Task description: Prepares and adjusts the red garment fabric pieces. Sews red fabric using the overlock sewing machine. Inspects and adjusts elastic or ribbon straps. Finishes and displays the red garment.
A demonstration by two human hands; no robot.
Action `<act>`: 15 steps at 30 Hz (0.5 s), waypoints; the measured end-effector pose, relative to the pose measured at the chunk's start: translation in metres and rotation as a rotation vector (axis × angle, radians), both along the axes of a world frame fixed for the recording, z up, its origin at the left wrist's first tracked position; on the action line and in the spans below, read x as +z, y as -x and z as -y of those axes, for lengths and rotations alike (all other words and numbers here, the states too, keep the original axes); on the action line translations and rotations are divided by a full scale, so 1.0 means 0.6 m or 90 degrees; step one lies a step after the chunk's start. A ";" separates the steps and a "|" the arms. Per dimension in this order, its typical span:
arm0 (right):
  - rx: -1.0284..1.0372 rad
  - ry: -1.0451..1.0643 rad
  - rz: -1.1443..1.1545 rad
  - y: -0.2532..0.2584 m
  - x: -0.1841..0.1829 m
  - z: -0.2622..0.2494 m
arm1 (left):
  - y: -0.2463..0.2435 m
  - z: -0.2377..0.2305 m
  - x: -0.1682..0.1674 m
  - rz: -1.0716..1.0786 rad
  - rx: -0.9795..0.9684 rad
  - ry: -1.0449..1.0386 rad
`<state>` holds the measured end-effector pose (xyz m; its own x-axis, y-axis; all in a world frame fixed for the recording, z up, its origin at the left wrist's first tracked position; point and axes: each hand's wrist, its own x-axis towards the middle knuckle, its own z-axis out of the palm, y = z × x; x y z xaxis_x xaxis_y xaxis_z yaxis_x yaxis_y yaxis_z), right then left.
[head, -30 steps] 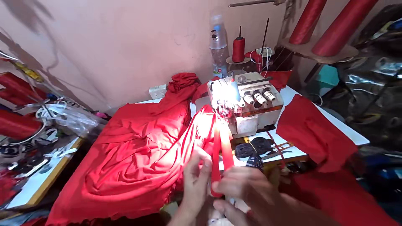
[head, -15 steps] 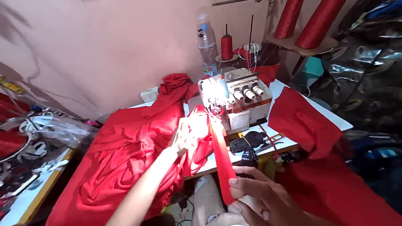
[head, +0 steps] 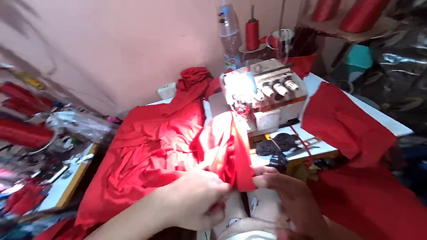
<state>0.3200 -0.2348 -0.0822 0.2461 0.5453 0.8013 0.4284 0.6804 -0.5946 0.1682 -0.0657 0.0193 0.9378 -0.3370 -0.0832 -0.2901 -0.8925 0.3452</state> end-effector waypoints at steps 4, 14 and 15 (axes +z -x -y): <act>0.020 0.063 0.078 0.008 -0.029 -0.011 | 0.012 0.057 0.035 0.011 0.014 -0.046; 0.223 0.091 0.073 -0.035 -0.065 -0.017 | -0.020 0.049 0.026 0.021 0.028 -0.111; 0.226 0.096 0.067 -0.034 -0.058 -0.016 | -0.021 0.060 0.027 0.034 0.012 -0.140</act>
